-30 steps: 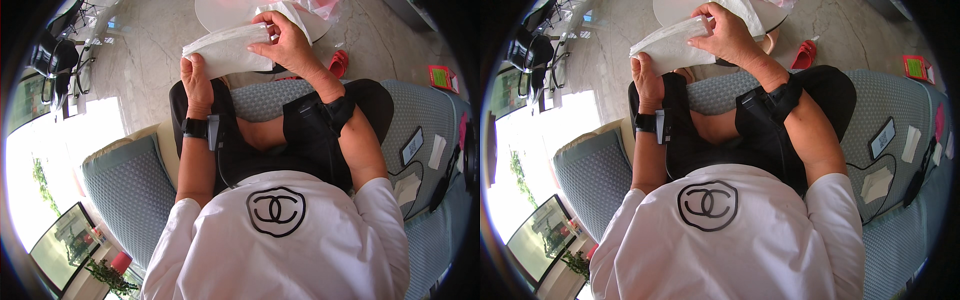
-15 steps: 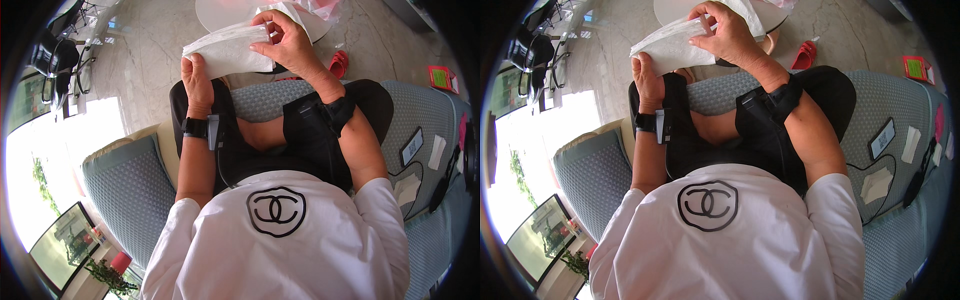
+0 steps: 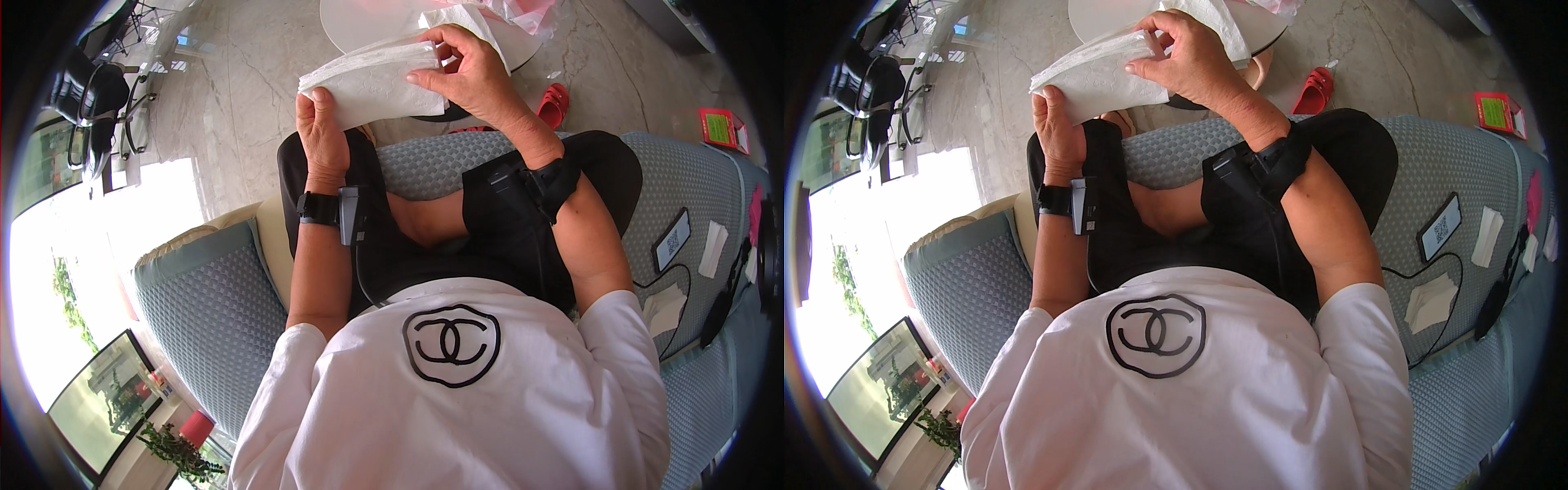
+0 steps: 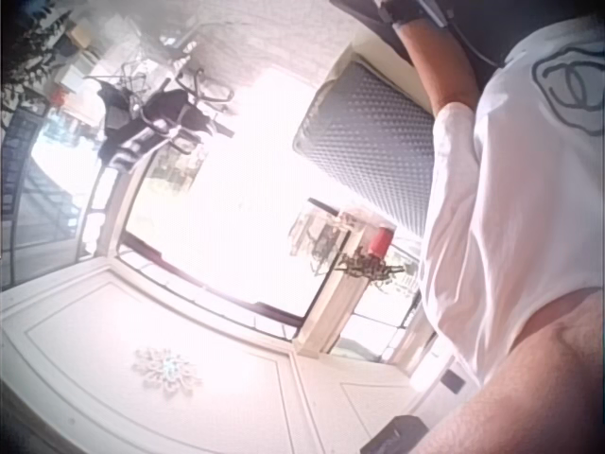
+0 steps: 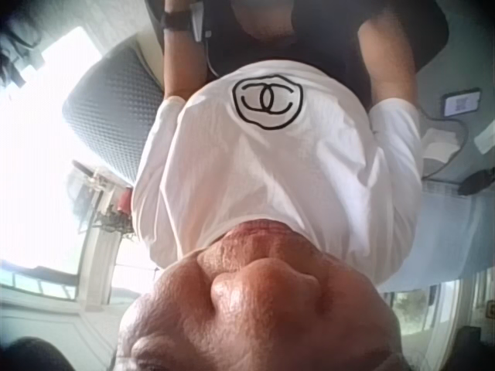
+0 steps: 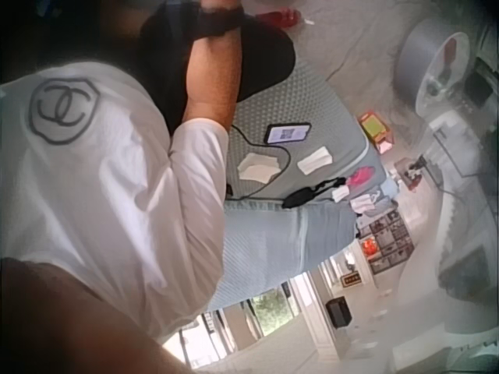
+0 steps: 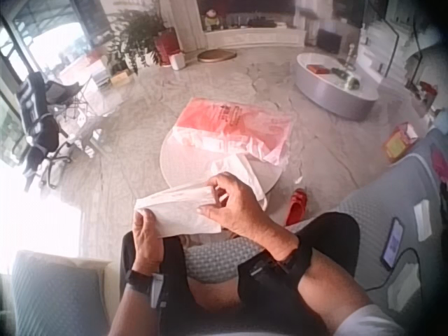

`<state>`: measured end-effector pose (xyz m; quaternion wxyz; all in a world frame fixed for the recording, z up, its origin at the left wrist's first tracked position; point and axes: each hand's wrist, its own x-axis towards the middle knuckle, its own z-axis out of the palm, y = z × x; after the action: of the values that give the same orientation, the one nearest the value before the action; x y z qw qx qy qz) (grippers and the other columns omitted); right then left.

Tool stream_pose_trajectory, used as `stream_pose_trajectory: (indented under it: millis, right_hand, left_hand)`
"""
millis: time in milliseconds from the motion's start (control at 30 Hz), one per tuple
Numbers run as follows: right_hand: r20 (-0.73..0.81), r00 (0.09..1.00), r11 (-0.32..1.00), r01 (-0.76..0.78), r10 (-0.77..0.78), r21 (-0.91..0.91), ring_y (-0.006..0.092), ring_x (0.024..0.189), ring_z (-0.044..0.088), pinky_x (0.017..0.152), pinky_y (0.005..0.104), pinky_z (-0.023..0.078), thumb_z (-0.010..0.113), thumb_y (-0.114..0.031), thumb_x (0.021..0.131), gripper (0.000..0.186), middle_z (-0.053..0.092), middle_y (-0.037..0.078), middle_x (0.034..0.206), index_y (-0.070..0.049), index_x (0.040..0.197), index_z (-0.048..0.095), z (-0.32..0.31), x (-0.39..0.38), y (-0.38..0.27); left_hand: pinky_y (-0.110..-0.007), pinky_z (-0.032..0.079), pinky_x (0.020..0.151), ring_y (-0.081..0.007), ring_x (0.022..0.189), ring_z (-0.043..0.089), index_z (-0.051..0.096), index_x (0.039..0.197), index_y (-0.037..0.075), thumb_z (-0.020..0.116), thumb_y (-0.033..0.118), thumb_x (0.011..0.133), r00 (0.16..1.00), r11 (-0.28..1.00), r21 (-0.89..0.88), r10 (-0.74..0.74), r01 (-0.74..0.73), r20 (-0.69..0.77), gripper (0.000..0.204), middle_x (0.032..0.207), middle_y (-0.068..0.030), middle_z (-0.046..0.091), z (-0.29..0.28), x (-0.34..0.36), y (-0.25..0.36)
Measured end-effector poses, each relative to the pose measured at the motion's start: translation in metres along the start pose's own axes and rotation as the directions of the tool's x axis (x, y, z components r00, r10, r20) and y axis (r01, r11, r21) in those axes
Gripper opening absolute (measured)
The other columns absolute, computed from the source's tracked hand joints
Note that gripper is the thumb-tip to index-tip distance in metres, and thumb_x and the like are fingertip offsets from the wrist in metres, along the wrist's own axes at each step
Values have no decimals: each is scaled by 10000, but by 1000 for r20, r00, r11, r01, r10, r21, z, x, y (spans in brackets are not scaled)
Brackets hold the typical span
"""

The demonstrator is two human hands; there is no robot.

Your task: The person is sorting and organizing a stack of white paper napkins while sitting on a couch.

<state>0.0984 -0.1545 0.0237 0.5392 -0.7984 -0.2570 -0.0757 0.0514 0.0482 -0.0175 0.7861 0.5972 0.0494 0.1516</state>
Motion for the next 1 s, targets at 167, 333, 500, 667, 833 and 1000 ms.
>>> stream_pose_trajectory:
  millis: [167, 333, 500, 667, 833, 1000]
  right_hand:
    - [8, 1000, 990, -22, 22, 140, 64, 609, 531, 564, 178, 469, 717, -176, 727, 307, 531, -7, 704, -69, 985, 588, -1, 1, -3]
    - [-30, 999, 988, -34, 39, 151, 63, 648, 551, 574, 183, 471, 694, -205, 752, 309, 572, -5, 725, -72, 1011, 589, 3, -1, -7]
    - [-123, 992, 979, -4, 29, 202, 58, 672, 555, 587, 177, 458, 676, -217, 770, 288, 596, 7, 747, -64, 1001, 599, 9, -1, -8]
    - [-48, 988, 987, 142, -146, -76, 69, 645, 547, 576, 170, 438, 703, -114, 718, 250, 575, -6, 770, -76, 952, 621, 0, 1, -24]
    - [-97, 980, 983, 164, -171, -79, 87, 652, 554, 587, 190, 474, 716, -78, 687, 319, 571, -9, 811, -116, 985, 611, 1, 1, -24]
    - [-158, 960, 972, 219, -230, -85, 120, 724, 595, 619, 231, 520, 725, -85, 677, 400, 598, 7, 873, -139, 1046, 581, 2, 4, -20]
  left_hand:
    - [-272, 394, 863, -124, 962, 490, 486, 1116, 49, 401, 305, 936, 996, 998, -25, -64, 66, 62, 324, 1056, -37, 538, 2, -1, 3]
    - [-267, 387, 866, -127, 971, 485, 457, 1154, 44, 379, 321, 941, 992, 993, -34, -111, 113, 52, 358, 1080, -42, 524, 0, -2, 0]
    - [-266, 387, 865, -128, 972, 484, 441, 1171, 43, 362, 320, 946, 990, 990, -36, -137, 138, 25, 366, 1095, -43, 516, 1, -2, 1]
    - [-281, 394, 877, -148, 986, 496, 449, 1167, 65, 397, 259, 940, 985, 984, -74, -157, 162, 67, 303, 1109, -50, 518, 4, -4, 4]
    - [-298, 393, 888, -153, 1009, 494, 460, 1149, 77, 424, 235, 930, 980, 963, -183, -183, 196, 83, 273, 1111, -49, 521, 6, -4, 7]
    - [-317, 401, 892, -167, 1009, 501, 469, 1138, 80, 417, 224, 932, 985, 970, -179, -155, 167, 80, 256, 1107, -56, 523, 2, -3, 5]
